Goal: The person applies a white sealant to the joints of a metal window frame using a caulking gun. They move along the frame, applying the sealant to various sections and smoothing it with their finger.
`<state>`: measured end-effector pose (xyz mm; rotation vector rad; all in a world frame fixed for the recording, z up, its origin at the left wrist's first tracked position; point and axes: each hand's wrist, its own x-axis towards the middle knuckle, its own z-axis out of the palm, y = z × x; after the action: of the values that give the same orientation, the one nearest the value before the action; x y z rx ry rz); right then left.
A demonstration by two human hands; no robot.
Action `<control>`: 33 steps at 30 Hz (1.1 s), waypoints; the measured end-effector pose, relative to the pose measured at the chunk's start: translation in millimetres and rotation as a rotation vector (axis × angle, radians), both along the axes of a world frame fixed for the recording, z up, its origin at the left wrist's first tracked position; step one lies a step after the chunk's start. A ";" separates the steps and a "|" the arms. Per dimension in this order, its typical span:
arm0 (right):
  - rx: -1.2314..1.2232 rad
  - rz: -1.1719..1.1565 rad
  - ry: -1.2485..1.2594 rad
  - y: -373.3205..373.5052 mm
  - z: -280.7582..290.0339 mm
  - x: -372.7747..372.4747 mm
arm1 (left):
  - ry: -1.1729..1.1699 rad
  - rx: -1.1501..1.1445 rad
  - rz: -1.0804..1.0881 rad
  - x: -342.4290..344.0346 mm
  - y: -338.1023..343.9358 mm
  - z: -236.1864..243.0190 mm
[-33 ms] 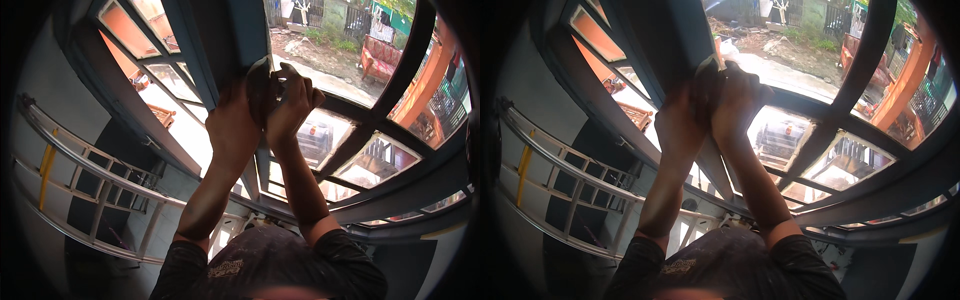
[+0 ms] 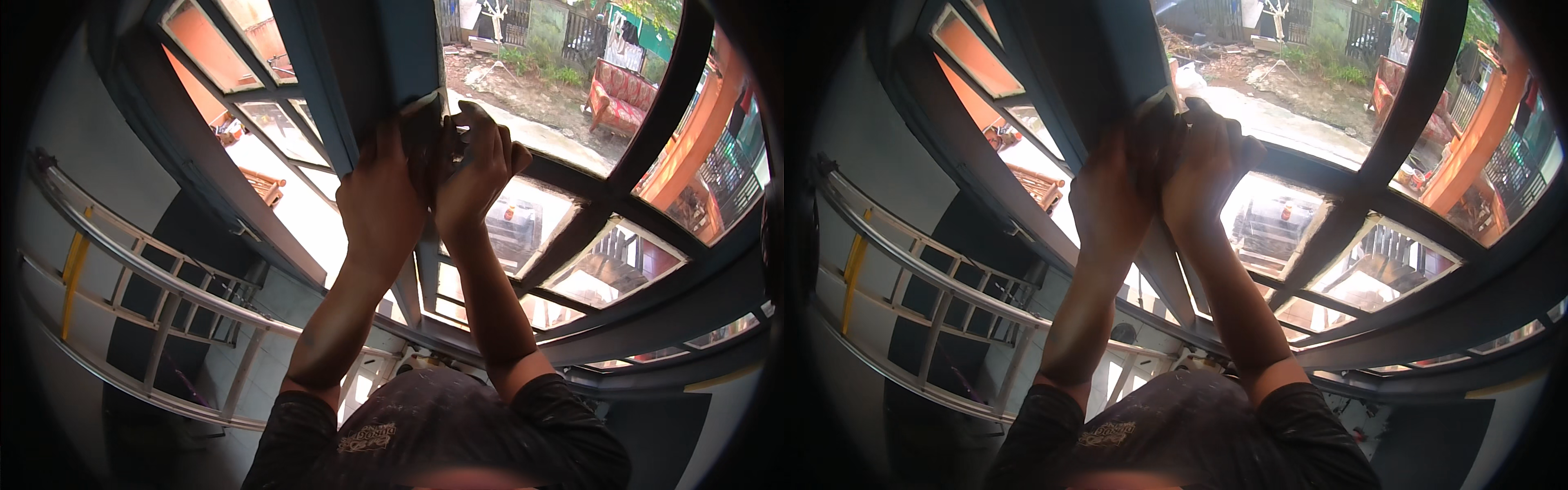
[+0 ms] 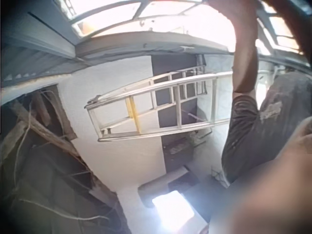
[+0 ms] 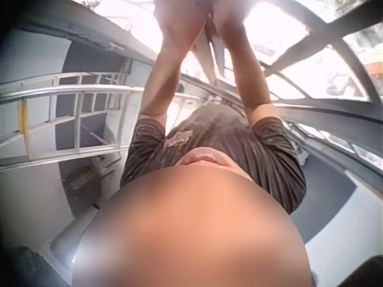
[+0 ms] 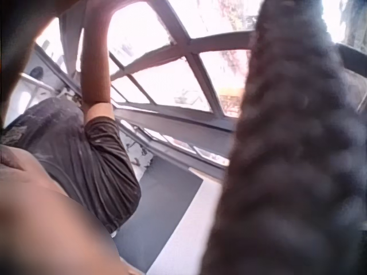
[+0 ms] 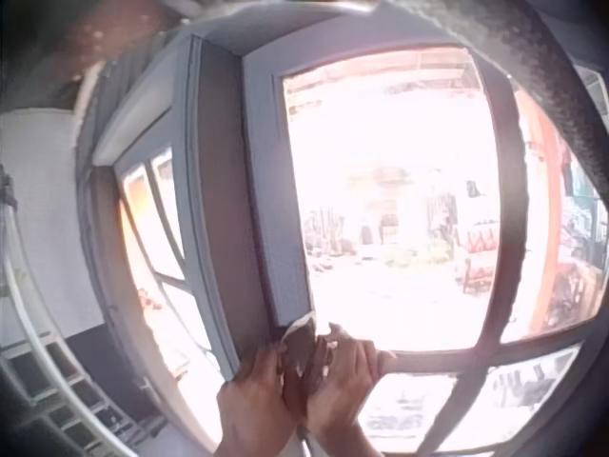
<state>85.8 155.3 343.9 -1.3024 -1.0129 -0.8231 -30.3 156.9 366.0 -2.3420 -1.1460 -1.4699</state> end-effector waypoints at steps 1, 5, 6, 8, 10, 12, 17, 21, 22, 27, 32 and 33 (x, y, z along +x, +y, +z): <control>-0.003 0.023 0.026 0.0 4.3 0.4 | -0.016 -0.045 0.019 1.8 -1.8 7.1; 0.001 0.181 0.125 -6.5 15.4 -2.2 | 0.001 0.054 0.009 5.1 12.4 14.9; -0.026 0.225 0.177 -9.8 18.2 -6.8 | 0.007 0.013 0.009 4.6 12.3 16.3; -0.043 0.232 0.181 -11.7 20.8 -9.1 | 0.029 -0.062 0.006 2.8 10.1 22.1; -0.056 0.266 0.220 -13.1 22.0 -8.9 | 0.027 -0.076 0.014 3.1 7.5 24.9; -0.028 0.325 0.255 -13.5 28.7 -9.2 | 0.011 -0.072 -0.003 1.7 6.5 27.5; 0.131 0.304 0.143 -12.5 47.6 -1.3 | -0.040 -0.005 -0.094 -2.5 7.3 25.3; 0.055 0.273 0.059 -14.4 64.4 7.3 | -0.083 -0.074 -0.096 -0.2 -2.2 34.0; 0.113 0.238 -0.054 -12.2 71.2 9.2 | -0.121 -0.042 -0.101 3.1 -5.2 35.8; 0.183 0.370 -0.159 -28.4 133.2 5.0 | -0.275 0.220 -0.224 -4.5 -16.7 67.8; 0.519 0.159 -0.406 -62.6 195.3 17.2 | -0.321 0.272 -0.417 -37.6 -19.1 118.7; 0.583 0.105 -0.430 -81.3 201.6 16.9 | -0.338 0.297 -0.480 -42.4 -20.8 128.4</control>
<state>102.8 73.9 545.5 -0.5818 -1.0523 -1.2361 -72.7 136.1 494.3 -2.3059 -0.3699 -2.0857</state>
